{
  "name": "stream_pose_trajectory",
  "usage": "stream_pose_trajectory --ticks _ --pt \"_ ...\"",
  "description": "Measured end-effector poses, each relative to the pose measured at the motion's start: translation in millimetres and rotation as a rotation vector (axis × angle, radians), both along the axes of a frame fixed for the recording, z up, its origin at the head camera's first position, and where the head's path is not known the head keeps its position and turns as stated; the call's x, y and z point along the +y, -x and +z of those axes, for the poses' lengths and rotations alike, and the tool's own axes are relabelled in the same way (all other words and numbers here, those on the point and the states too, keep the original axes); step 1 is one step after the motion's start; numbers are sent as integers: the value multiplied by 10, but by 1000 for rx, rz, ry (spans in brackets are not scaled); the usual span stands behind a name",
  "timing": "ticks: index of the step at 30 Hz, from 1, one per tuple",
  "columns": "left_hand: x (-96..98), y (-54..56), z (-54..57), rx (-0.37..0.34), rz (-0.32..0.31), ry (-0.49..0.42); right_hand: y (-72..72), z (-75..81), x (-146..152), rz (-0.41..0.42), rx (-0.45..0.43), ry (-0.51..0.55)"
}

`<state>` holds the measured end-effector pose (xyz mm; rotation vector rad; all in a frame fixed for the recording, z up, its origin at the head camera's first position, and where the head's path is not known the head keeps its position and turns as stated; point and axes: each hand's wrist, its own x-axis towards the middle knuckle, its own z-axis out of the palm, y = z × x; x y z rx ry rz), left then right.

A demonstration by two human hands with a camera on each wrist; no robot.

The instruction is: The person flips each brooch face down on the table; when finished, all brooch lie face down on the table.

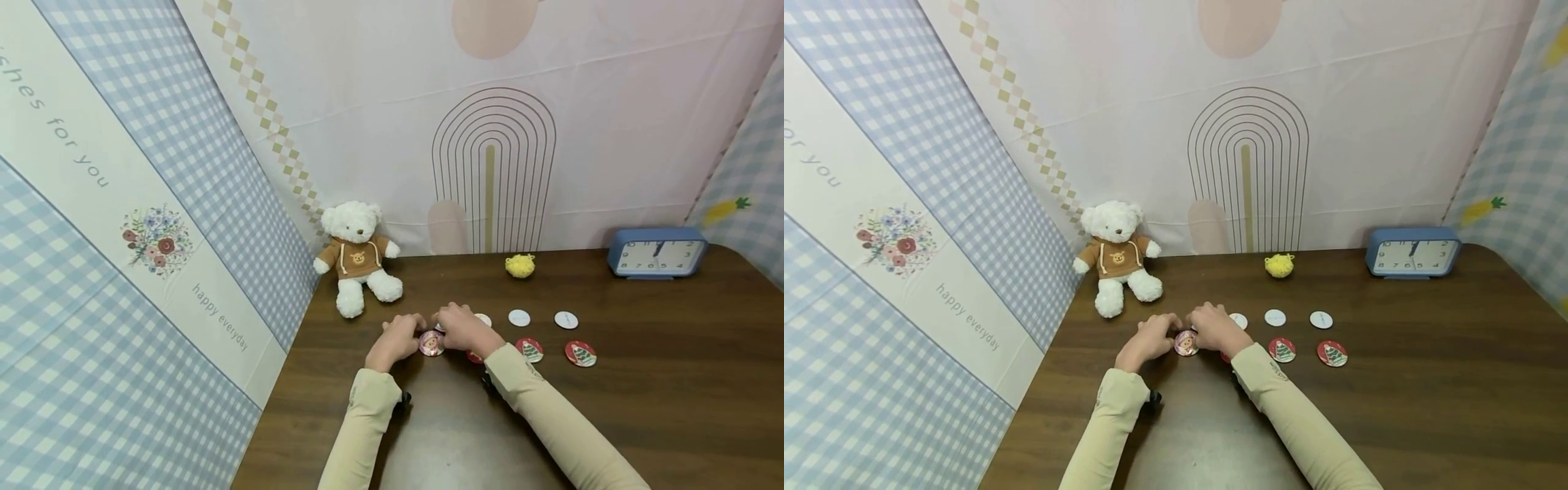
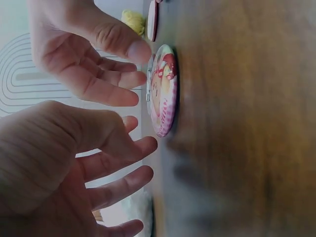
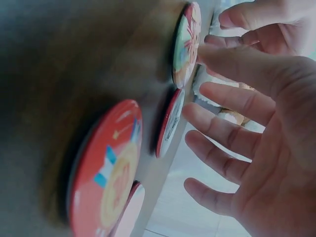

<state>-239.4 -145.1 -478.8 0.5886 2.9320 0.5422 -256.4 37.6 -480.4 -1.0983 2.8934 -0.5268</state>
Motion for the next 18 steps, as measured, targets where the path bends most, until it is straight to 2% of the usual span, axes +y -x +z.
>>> stream_pose_trajectory --ticks 7,18 --pt "-19 -77 -22 -3 6 21 -75 -53 -44 11 25 2" --pt "-35 -150 -6 -26 -14 89 -131 -39 -98 33 73 -28"
